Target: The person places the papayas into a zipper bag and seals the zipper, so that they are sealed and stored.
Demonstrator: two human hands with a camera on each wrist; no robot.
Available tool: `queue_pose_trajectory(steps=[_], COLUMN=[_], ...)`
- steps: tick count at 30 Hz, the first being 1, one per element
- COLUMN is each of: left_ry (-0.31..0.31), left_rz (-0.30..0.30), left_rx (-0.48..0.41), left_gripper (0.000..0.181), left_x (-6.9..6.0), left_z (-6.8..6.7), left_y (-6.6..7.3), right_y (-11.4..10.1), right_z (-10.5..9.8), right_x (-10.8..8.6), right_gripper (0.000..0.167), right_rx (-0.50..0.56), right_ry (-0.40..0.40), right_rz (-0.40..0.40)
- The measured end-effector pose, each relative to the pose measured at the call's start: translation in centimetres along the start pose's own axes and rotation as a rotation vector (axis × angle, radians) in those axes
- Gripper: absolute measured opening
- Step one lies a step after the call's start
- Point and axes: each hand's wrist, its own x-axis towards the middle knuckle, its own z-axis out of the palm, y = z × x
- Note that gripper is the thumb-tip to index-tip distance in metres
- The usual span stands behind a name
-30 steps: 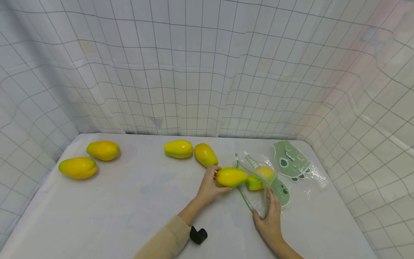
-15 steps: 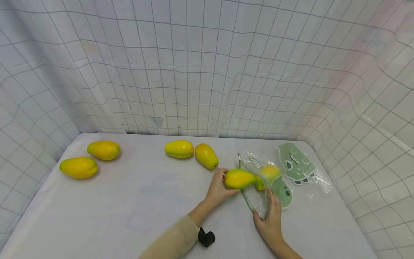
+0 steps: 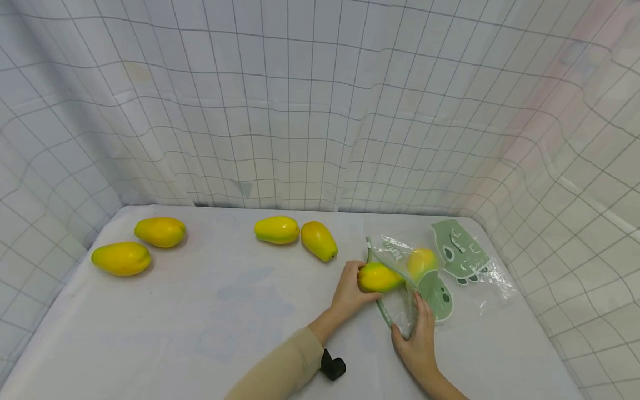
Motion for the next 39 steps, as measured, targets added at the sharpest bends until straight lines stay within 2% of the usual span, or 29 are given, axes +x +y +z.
queue_pose_trajectory(steps=[6, 13, 20, 23, 28, 32, 39], left_ry=[-0.007, -0.070, -0.120, -0.119, -0.131, -0.122, -0.082], left_rz=[-0.022, -0.068, -0.016, 0.002, -0.007, -0.051, -0.045], left_rx=[-0.046, -0.155, -0.234, -0.314, -0.413, -0.444, -0.419], left_gripper=[0.069, 0.077, 0.066, 0.056, 0.050, 0.050, 0.050], left_x=[0.1, 0.0, 0.2, 0.0, -0.1, 0.1, 0.9], left_z=[0.3, -0.8, -2.3, -3.0, -3.8, -3.3, -1.2], left_y=[0.1, -0.3, -0.9, -0.2, 1.3, 1.2, -0.6], right_y=[0.0, -0.1, -0.2, -0.2, -0.2, -0.1, -0.2], right_z=[0.0, -0.1, -0.1, -0.1, -0.1, -0.1, -0.1], right_x=[0.0, 0.0, 0.0, 0.0, 0.0, 0.0, 0.1], right_gripper=[0.093, 0.091, 0.089, 0.088, 0.087, 0.088, 0.091], right_rx=[-0.001, -0.003, 0.000, 0.005, 0.004, 0.006, -0.002], right_ry=[-0.005, -0.022, -0.017, -0.018, -0.014, -0.020, -0.006], right_rz=[0.008, 0.032, 0.033, 0.042, 0.039, 0.034, -0.001])
